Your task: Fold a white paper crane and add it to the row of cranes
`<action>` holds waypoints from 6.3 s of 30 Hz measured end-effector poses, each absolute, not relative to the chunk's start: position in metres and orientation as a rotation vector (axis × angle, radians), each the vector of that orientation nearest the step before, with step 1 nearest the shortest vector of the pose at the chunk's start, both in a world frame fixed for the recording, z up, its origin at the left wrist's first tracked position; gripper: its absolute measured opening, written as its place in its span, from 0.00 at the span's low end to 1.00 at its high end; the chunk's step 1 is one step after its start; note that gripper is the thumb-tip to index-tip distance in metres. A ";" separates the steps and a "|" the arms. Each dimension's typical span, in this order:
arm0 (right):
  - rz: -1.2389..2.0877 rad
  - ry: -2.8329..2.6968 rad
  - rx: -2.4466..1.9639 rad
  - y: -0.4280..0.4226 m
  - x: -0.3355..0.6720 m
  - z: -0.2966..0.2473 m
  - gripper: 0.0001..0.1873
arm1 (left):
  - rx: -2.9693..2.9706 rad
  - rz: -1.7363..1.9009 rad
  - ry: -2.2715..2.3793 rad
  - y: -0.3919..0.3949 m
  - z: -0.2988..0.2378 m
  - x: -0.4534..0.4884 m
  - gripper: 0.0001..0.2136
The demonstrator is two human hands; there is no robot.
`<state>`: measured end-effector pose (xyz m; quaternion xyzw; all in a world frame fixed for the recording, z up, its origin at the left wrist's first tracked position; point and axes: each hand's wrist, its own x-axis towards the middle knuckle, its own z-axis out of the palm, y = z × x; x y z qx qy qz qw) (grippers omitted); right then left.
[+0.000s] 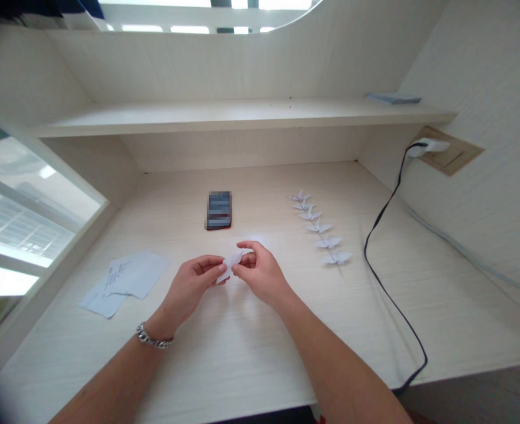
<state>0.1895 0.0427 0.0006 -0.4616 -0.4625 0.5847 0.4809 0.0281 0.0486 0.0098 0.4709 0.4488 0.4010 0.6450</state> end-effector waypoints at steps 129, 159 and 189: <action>1.181 -1.507 -1.208 0.035 0.195 0.017 0.08 | 1.238 1.048 0.972 0.045 0.014 0.024 0.08; 1.083 -1.567 -1.291 0.034 0.190 0.015 0.07 | 1.234 1.089 0.974 0.045 0.014 0.025 0.09; 1.109 -1.589 -1.303 0.033 0.189 0.012 0.07 | 1.242 1.084 0.956 0.047 0.011 0.022 0.10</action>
